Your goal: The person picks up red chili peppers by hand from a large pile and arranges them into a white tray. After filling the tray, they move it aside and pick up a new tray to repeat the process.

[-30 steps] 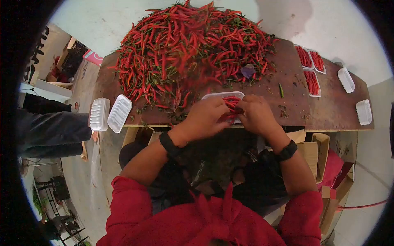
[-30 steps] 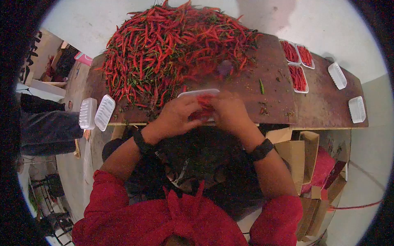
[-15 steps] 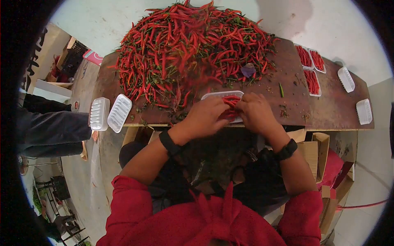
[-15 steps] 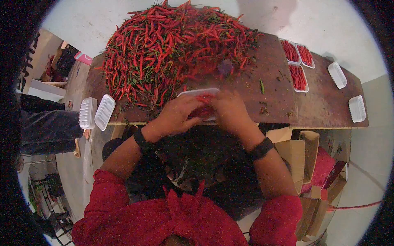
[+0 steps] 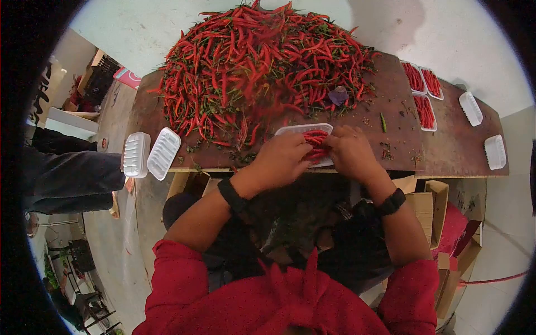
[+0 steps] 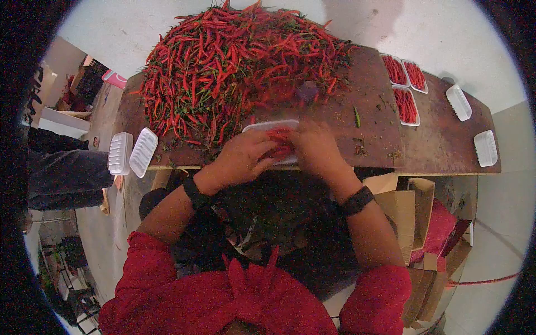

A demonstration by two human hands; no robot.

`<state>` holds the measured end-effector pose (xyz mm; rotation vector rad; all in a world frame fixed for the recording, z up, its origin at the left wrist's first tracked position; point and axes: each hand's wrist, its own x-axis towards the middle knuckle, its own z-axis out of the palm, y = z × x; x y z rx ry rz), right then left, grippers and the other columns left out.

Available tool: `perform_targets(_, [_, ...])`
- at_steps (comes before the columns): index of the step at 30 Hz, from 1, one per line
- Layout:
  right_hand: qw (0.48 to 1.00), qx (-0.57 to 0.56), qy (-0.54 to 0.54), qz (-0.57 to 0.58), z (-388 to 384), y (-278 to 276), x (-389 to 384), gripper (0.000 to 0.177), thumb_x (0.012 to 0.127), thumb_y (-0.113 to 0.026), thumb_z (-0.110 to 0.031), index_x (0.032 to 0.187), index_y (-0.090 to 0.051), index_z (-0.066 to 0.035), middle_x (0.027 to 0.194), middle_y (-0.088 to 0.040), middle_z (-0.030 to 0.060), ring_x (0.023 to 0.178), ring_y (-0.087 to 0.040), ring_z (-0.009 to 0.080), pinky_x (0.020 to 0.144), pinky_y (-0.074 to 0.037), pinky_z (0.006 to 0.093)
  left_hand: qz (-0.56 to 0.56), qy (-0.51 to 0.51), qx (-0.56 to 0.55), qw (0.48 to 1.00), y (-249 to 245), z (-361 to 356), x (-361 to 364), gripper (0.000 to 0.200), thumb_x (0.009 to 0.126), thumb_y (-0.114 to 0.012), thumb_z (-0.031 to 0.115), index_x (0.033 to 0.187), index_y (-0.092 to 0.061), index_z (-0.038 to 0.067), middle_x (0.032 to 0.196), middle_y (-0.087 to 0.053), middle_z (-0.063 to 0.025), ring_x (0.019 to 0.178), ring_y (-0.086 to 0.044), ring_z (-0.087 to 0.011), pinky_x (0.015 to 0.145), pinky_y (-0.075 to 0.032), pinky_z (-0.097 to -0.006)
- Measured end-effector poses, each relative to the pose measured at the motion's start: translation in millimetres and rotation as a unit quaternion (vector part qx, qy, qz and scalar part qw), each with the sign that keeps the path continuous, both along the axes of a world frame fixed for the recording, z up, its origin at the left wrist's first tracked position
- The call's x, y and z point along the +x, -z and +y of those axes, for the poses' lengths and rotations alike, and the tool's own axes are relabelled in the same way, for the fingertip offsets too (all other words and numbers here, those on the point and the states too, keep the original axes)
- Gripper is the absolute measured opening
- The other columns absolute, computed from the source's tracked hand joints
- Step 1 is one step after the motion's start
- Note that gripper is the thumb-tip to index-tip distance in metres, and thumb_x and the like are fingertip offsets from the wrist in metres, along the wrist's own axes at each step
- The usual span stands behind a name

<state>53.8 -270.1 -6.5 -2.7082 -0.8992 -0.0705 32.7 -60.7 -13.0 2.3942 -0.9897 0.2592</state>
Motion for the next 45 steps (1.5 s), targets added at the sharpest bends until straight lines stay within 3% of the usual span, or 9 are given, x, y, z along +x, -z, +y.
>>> perform_targets(16, [0.998, 0.054, -0.015, 0.02, 0.4, -2.5, -1.9, 0.016, 0.073, -0.062, -0.011, 0.088, -0.064, -0.011, 0.088, -0.057, 0.0087, 0.092, -0.055, 0.0295, 0.085, -0.041, 0.048, 0.0, -0.005, -0.036, 0.999, -5.0, 2.5, -2.2, 0.017, 0.073, -0.066, 0.016, 0.085, -0.058, 0.006, 0.087, -0.054, -0.0107, 0.082, -0.055, -0.0321, 0.069, -0.046, -0.0426])
perform_targets(19, [0.999, 0.05, -0.017, 0.001, 0.5, 0.5, -2.0, 0.015, 0.073, -0.062, -0.011, 0.088, -0.064, -0.011, 0.089, -0.058, 0.0088, 0.092, -0.055, 0.0294, 0.085, -0.041, 0.0485, 0.056, -0.001, 0.033, 0.998, -6.9, 7.0, -2.5, 0.023, 0.071, -0.068, 0.012, 0.091, -0.059, 0.008, 0.093, -0.056, -0.0121, 0.092, -0.056, -0.0331, 0.076, -0.048, -0.0425])
perform_targets(21, [0.999, 0.049, -0.015, 0.007, 2.1, -1.5, -2.0, 0.015, 0.073, -0.061, -0.011, 0.088, -0.064, -0.011, 0.089, -0.058, 0.0088, 0.092, -0.055, 0.0294, 0.084, -0.041, 0.0487, -0.012, 0.008, -0.011, 1.0, -4.6, 5.2, -2.3, 0.016, 0.069, -0.064, 0.012, 0.08, -0.056, 0.006, 0.082, -0.053, -0.0106, 0.08, -0.055, -0.0323, 0.065, -0.046, -0.043])
perform_targets(27, [1.0, 0.012, -0.006, 0.012, 1.0, -1.0, 0.1, 0.014, 0.074, -0.061, -0.012, 0.088, -0.064, -0.012, 0.09, -0.058, 0.0085, 0.093, -0.055, 0.0298, 0.086, -0.041, 0.05, -0.034, -0.016, 0.034, 0.999, -1.3, 2.6, -6.9, 0.013, 0.068, -0.064, 0.014, 0.075, -0.055, 0.007, 0.077, -0.053, -0.0088, 0.075, -0.056, -0.0296, 0.063, -0.045, -0.0423])
perform_targets(31, [0.999, 0.019, -0.008, 0.033, 2.7, -4.5, 0.0, 0.015, 0.074, -0.062, -0.012, 0.089, -0.064, -0.012, 0.089, -0.057, 0.0084, 0.094, -0.055, 0.03, 0.089, -0.041, 0.0517, -0.017, 0.001, 0.056, 0.998, 4.4, 2.1, -6.6, 0.018, 0.069, -0.068, 0.016, 0.08, -0.057, 0.007, 0.08, -0.056, -0.009, 0.077, -0.057, -0.0306, 0.065, -0.046, -0.0415])
perform_targets(33, [0.999, 0.024, -0.012, 0.022, 4.4, -5.7, -1.0, 0.015, 0.074, -0.062, -0.012, 0.089, -0.064, -0.012, 0.089, -0.057, 0.0083, 0.094, -0.055, 0.0297, 0.088, -0.041, 0.0513, -0.054, 0.001, 0.019, 0.998, 5.5, 1.7, -6.3, 0.012, 0.07, -0.064, 0.015, 0.073, -0.055, 0.008, 0.072, -0.053, -0.0078, 0.072, -0.056, -0.0285, 0.062, -0.045, -0.0414])
perform_targets(40, [0.999, 0.031, -0.017, 0.015, 2.8, -2.1, -2.8, 0.014, 0.074, -0.061, -0.01, 0.088, -0.064, -0.012, 0.089, -0.057, 0.0079, 0.094, -0.055, 0.029, 0.083, -0.041, 0.0471, -0.054, -0.005, 0.006, 0.999, 5.4, 1.5, -8.8, 0.008, 0.07, -0.062, 0.012, 0.071, -0.055, 0.008, 0.069, -0.054, -0.0079, 0.069, -0.056, -0.0294, 0.062, -0.045, -0.0414])
perform_targets(43, [0.999, 0.043, -0.028, 0.01, 2.7, -1.6, -1.9, 0.013, 0.074, -0.061, -0.01, 0.087, -0.064, -0.01, 0.088, -0.058, 0.0083, 0.093, -0.055, 0.0291, 0.081, -0.041, 0.0447, -0.051, -0.004, 0.021, 0.998, 8.3, 3.3, -8.1, 0.007, 0.07, -0.061, 0.011, 0.072, -0.056, 0.008, 0.069, -0.055, -0.0084, 0.069, -0.056, -0.0297, 0.062, -0.045, -0.0421])
perform_targets(45, [0.999, 0.043, -0.028, 0.001, 3.2, 0.4, -1.1, 0.012, 0.074, -0.061, -0.01, 0.086, -0.064, -0.01, 0.087, -0.058, 0.0088, 0.091, -0.055, 0.0293, 0.08, -0.041, 0.0441, 0.014, -0.01, 0.056, 0.998, 8.3, 5.2, -8.4, 0.019, 0.071, -0.067, 0.015, 0.087, -0.058, 0.009, 0.083, -0.059, -0.0092, 0.082, -0.058, -0.0316, 0.07, -0.046, -0.0432])
